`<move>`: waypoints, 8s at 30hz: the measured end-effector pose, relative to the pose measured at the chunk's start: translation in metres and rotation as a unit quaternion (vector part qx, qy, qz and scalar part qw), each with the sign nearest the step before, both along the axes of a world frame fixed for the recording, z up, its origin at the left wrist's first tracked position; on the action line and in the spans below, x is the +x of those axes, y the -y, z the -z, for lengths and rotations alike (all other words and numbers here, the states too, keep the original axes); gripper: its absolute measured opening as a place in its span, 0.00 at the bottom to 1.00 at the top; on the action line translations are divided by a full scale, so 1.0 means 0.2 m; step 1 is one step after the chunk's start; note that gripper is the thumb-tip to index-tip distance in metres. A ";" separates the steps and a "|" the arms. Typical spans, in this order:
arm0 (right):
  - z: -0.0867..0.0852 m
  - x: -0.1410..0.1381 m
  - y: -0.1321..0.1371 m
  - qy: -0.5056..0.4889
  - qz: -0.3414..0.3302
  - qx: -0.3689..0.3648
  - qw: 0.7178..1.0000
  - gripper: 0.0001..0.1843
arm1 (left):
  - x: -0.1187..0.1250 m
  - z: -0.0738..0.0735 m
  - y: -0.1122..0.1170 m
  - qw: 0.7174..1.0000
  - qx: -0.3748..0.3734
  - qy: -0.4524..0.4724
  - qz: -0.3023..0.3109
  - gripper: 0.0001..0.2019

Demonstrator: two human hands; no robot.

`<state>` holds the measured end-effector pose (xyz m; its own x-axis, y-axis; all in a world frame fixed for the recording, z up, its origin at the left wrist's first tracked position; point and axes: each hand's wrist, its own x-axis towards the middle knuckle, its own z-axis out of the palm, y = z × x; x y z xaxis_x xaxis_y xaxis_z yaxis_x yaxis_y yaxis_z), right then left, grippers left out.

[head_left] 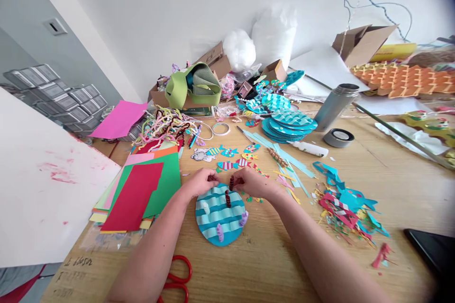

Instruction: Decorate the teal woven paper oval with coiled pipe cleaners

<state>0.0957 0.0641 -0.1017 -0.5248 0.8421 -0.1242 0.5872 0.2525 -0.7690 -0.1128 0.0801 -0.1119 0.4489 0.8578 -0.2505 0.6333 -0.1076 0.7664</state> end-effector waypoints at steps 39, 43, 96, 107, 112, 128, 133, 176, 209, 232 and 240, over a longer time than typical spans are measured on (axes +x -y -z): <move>-0.03 0.56 -0.18 0.292 0.298 0.108 0.903 0.05 | 0.01 -0.22 0.05 0.972 -0.055 0.218 -0.074 0.14; -0.05 0.57 -0.19 0.270 0.308 0.110 0.905 0.06 | -0.01 -0.22 0.05 0.963 -0.062 0.251 -0.074 0.15; -0.47 -0.13 0.01 -0.264 0.001 -0.132 0.956 0.18 | 0.00 -0.51 0.17 0.877 0.127 0.383 -0.259 0.11; -0.46 -0.17 0.02 -0.262 -0.027 -0.122 0.957 0.18 | -0.02 -0.53 0.18 0.883 0.197 0.335 -0.264 0.09; -0.47 -0.18 0.03 -0.237 -0.034 -0.093 0.966 0.16 | -0.01 -0.54 0.19 0.890 0.222 0.308 -0.252 0.09; -0.47 -0.22 0.05 -0.106 -0.005 -0.015 0.994 0.09 | -0.01 -0.52 0.19 0.898 0.185 0.319 -0.242 0.10; -0.48 -0.23 0.08 -0.079 -0.019 0.011 0.997 0.07 | 0.00 -0.52 0.20 0.900 0.174 0.326 -0.231 0.11; -0.03 -0.20 -0.19 -0.132 -0.005 -0.138 0.982 0.14 | -0.09 0.06 0.06 0.988 0.086 0.113 -0.060 0.08; -0.01 -0.20 -0.19 -0.127 -0.052 -0.148 0.979 0.09 | -0.12 0.06 0.04 0.988 0.127 0.081 -0.022 0.03; 0.03 -0.22 -0.19 -0.100 -0.046 -0.135 0.985 0.10 | -0.13 0.05 0.04 0.988 0.143 0.054 -0.006 0.03; 0.02 -0.22 -0.18 -0.091 -0.045 -0.140 0.985 0.09 | -0.12 0.03 0.06 0.986 0.162 0.034 0.011 0.05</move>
